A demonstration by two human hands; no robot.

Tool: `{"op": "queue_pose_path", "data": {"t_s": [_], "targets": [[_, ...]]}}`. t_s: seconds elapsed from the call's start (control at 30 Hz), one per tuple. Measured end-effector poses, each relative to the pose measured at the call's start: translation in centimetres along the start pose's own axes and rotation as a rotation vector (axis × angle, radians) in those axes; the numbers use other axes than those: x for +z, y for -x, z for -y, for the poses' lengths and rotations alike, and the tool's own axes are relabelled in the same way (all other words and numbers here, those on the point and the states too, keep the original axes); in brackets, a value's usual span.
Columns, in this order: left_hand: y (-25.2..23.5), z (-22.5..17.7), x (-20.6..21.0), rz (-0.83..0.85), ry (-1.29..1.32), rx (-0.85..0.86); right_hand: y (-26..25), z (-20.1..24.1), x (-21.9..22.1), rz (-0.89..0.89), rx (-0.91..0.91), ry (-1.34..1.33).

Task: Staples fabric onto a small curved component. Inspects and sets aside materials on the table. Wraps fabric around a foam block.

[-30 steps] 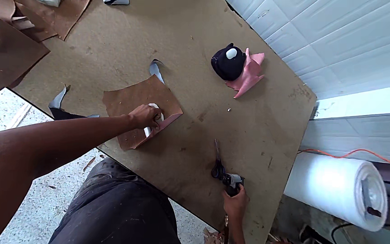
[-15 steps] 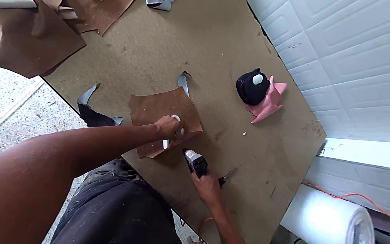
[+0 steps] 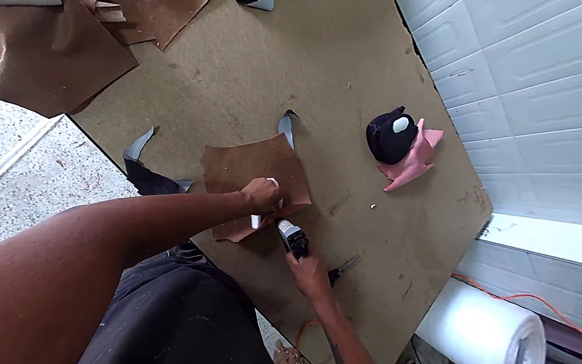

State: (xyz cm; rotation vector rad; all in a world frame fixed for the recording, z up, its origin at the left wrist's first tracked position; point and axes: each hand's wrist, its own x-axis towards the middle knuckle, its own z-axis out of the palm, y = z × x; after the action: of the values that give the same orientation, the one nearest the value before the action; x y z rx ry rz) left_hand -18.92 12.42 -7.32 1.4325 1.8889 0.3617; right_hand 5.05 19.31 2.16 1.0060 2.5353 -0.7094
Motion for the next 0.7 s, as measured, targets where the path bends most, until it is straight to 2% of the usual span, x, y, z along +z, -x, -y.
{"op": "queue_pose_path", "data": {"t_s": [0.7], "targets": [[0.2,-1.3,0.0,-0.030,-0.030,-0.050,1.0,0.7,0.5,0.159,-0.060,-0.056]]}}
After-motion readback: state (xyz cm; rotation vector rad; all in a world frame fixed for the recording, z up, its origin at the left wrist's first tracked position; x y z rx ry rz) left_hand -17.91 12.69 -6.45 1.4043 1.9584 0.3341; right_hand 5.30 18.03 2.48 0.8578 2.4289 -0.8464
